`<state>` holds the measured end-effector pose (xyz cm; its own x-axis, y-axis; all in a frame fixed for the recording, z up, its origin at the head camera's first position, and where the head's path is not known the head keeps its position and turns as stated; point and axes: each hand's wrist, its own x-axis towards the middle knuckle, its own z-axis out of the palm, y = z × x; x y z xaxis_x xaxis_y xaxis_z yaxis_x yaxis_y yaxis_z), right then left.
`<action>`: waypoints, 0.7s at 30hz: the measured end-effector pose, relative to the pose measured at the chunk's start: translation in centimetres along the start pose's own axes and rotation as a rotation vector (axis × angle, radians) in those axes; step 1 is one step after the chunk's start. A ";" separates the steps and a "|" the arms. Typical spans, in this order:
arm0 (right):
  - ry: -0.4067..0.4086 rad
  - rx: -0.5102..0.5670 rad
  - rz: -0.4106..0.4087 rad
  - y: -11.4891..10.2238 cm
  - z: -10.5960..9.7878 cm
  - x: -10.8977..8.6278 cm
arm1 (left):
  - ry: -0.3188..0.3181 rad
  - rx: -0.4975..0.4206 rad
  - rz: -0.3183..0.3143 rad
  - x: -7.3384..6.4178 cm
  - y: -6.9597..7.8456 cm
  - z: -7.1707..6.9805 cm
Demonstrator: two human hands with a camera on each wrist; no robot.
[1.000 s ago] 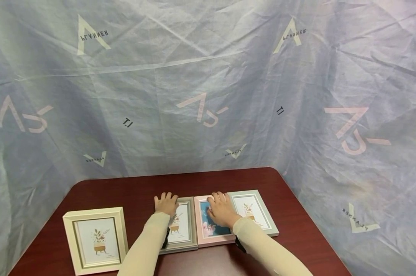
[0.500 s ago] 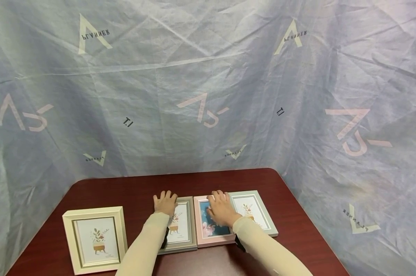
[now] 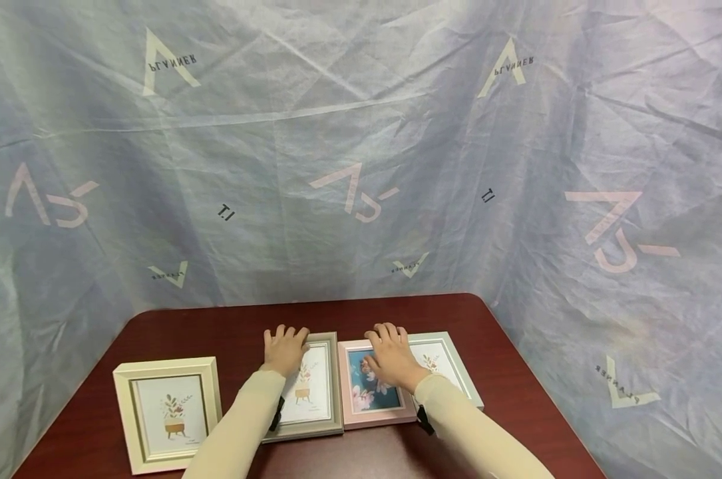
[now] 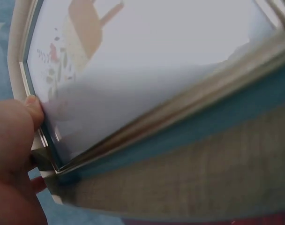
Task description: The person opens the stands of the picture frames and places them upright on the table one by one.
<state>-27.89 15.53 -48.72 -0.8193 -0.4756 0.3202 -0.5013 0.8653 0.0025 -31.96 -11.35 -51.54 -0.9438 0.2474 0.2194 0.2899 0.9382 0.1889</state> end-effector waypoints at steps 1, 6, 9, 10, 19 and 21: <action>0.003 0.006 0.000 0.0 -0.2 -0.1 | 0.008 -0.004 0.003 -0.1 0.1 -0.3; 0.016 0.030 0.010 0.2 -1.1 -0.4 | 0.085 -0.002 0.038 -0.7 0.3 -1.6; 0.023 0.040 0.017 0.2 -1.5 -0.6 | 0.143 -0.004 0.071 -1.0 0.3 -2.1; 0.024 0.039 0.017 0.2 -1.6 -0.6 | 0.155 -0.004 0.077 -1.1 0.3 -2.3; 0.083 0.062 -0.011 0.2 -2.7 -1.1 | 0.257 0.002 0.129 -2.3 1.1 -4.5; 0.103 0.064 -0.018 0.3 -2.8 -1.3 | 0.279 -0.001 0.143 -2.6 1.5 -5.0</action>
<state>-26.22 16.87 -46.43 -0.7788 -0.4694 0.4160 -0.5352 0.8432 -0.0506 -28.28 -11.85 -47.02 -0.8137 0.3005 0.4975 0.4164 0.8986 0.1382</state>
